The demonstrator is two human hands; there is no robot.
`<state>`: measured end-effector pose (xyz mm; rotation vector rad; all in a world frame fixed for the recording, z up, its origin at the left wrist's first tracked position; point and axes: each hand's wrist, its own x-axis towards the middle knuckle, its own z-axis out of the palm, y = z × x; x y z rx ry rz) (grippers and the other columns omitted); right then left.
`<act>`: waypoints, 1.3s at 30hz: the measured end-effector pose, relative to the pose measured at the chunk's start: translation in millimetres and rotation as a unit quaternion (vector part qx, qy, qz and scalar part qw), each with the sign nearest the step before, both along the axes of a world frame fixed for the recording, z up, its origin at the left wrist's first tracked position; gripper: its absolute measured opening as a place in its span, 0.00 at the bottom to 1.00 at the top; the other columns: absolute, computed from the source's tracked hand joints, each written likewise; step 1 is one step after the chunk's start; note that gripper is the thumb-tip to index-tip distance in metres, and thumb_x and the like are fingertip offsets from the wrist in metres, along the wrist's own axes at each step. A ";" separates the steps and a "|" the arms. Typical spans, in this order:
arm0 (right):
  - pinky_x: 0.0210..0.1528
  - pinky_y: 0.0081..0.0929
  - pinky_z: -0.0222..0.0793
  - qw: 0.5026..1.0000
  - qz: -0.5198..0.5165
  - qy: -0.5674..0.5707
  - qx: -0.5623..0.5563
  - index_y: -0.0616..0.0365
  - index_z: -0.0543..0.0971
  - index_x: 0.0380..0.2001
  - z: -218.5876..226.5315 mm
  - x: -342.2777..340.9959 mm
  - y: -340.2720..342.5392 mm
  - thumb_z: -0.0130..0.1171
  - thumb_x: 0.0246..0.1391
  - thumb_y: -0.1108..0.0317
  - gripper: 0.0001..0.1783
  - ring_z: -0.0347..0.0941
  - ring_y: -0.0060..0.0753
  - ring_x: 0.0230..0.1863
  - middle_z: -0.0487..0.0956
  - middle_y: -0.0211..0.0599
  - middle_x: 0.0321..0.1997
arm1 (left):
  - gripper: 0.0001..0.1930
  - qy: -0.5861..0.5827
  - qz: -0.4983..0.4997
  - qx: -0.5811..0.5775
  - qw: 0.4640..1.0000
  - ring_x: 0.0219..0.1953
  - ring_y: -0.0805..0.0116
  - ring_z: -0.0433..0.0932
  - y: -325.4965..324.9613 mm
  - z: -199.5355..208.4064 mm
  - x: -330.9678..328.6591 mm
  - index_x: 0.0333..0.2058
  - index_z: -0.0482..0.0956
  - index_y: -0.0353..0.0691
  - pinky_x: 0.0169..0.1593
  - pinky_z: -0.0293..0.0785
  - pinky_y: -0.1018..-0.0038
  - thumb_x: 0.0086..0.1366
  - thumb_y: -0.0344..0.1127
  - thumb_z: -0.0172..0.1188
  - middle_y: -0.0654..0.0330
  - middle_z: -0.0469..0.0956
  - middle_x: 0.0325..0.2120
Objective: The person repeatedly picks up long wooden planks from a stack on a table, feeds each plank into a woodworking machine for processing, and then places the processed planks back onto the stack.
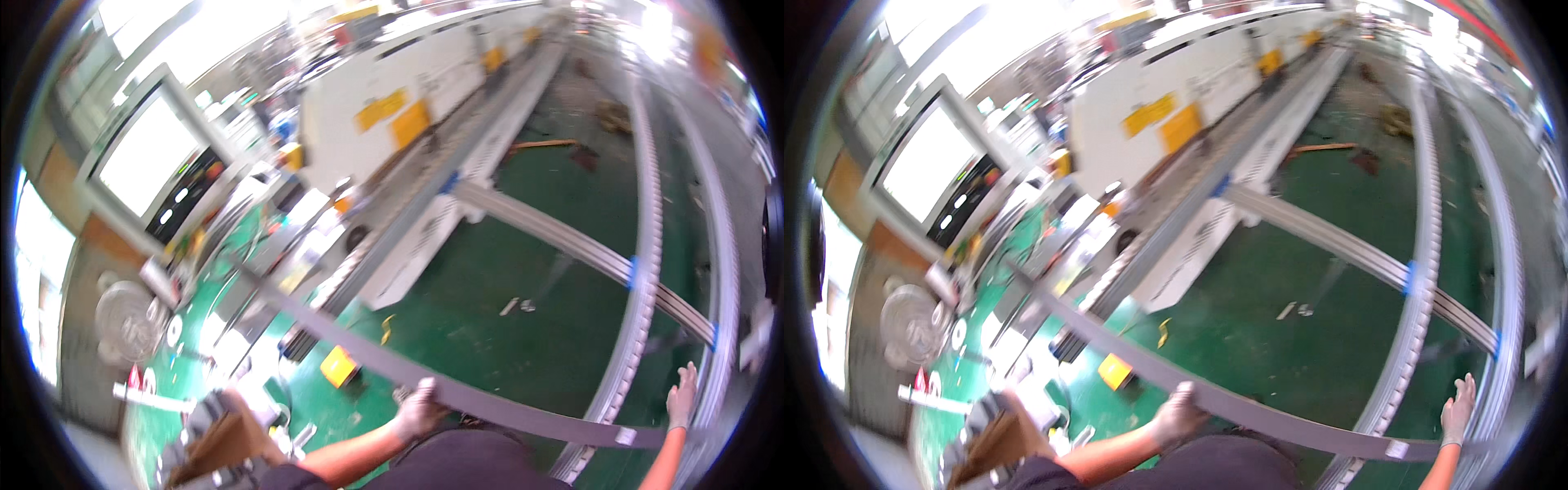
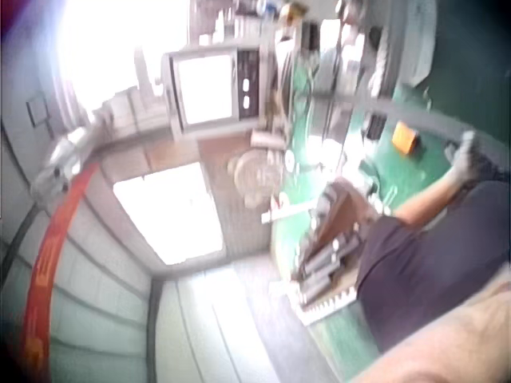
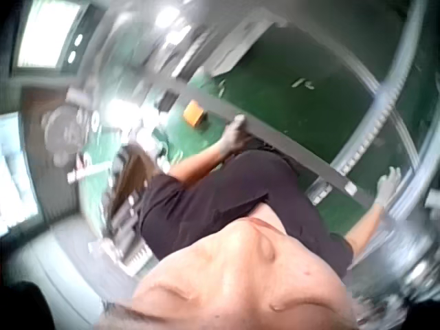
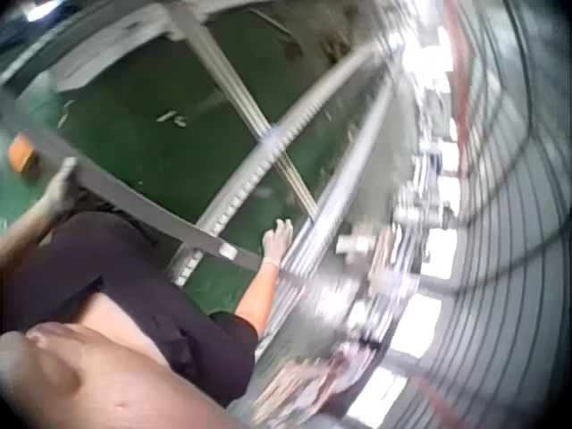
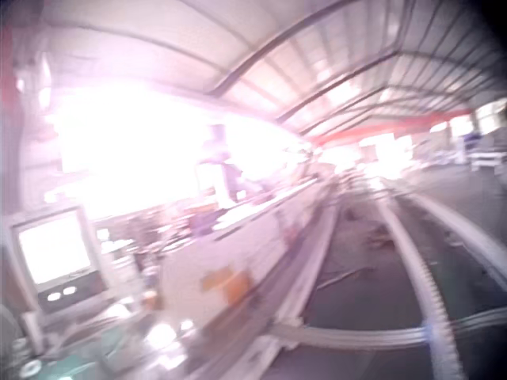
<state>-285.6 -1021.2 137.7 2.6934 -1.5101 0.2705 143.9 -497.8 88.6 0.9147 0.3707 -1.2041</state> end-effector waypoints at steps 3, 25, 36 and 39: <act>0.70 0.41 0.54 0.980 0.151 -0.125 0.030 0.62 0.74 0.52 -12.6 143.1 2.0 0.54 0.45 0.81 0.26 0.63 0.51 0.66 0.71 0.51 0.62 | 0.31 0.170 -0.191 -0.077 0.964 0.62 0.55 0.67 -13.3 -36.7 -10.3 0.60 0.66 0.31 0.68 0.58 0.59 0.70 0.52 0.55 0.48 0.70 0.58; 0.42 0.32 0.68 0.768 0.302 0.194 0.530 0.66 0.80 0.37 8.2 474.4 288.5 0.57 0.54 0.43 0.31 0.74 0.36 0.36 0.79 0.40 0.33 | 0.22 -0.540 0.112 0.497 0.670 0.54 0.46 0.73 183.5 -4.7 305.8 0.49 0.76 0.34 0.58 0.67 0.60 0.70 0.48 0.48 0.45 0.78 0.49; 0.42 0.34 0.69 0.808 0.269 0.131 0.508 0.67 0.79 0.39 -1.5 539.3 309.7 0.51 0.61 0.42 0.31 0.74 0.37 0.34 0.80 0.41 0.33 | 0.19 -0.549 0.066 0.345 0.758 0.34 0.47 0.79 105.6 -54.1 399.6 0.35 0.78 0.32 0.41 0.75 0.59 0.74 0.40 0.44 0.44 0.80 0.30; 0.44 0.37 0.69 0.815 0.320 0.193 0.444 0.67 0.78 0.40 -4.0 564.7 317.5 0.46 0.64 0.41 0.33 0.76 0.45 0.38 0.80 0.49 0.35 | 0.16 -0.607 0.164 0.361 0.689 0.30 0.43 0.77 97.6 -57.0 404.2 0.30 0.77 0.34 0.36 0.73 0.54 0.72 0.38 0.48 0.44 0.77 0.25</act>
